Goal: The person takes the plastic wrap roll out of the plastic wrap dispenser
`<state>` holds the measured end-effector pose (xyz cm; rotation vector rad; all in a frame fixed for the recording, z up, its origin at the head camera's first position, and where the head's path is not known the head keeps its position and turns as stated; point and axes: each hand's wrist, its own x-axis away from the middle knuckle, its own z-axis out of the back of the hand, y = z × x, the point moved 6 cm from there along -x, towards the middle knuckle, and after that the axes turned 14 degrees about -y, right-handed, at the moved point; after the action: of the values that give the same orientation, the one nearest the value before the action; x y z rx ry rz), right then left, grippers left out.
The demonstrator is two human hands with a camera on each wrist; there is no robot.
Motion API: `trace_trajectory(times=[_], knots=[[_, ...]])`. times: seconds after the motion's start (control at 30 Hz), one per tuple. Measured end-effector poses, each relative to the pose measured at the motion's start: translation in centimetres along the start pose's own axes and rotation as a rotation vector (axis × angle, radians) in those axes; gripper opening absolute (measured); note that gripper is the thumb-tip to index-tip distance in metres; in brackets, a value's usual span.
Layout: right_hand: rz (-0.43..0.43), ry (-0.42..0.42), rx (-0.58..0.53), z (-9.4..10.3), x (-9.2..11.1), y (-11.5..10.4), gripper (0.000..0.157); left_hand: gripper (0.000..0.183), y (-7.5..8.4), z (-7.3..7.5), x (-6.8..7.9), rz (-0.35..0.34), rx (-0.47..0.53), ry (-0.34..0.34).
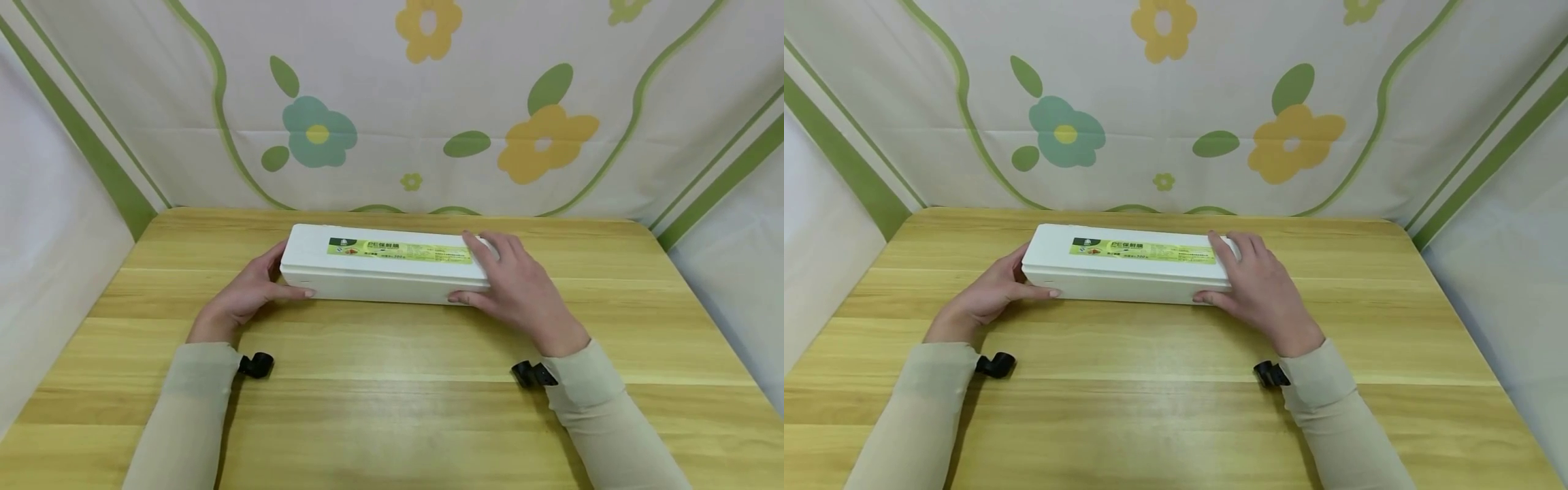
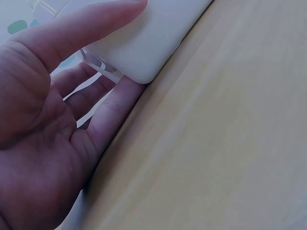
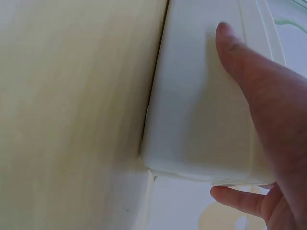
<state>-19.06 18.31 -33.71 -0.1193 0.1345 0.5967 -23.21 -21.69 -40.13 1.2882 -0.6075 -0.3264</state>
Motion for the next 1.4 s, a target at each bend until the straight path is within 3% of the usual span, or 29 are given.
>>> trace_trajectory(times=[0.43,0.8,1.03,1.4], knots=[[0.054,0.068,0.029,0.12,-0.28,-0.70,0.094,0.104,0.10,-0.10,-0.02,-0.016,-0.018,-0.011],[0.015,0.009,-0.024,-0.27,-0.26,-0.08,0.101,0.105,0.01,-0.25,-0.04,-0.040,-0.007,0.001],[0.075,0.044,-0.048,-0.20,-0.10,0.21,0.100,0.106,-0.17,-0.31,0.22,-0.032,-0.001,-0.003],[0.089,0.051,0.061,0.35,-0.13,-0.52,0.091,0.102,0.10,-0.50,-0.09,-0.048,-0.017,0.006]])
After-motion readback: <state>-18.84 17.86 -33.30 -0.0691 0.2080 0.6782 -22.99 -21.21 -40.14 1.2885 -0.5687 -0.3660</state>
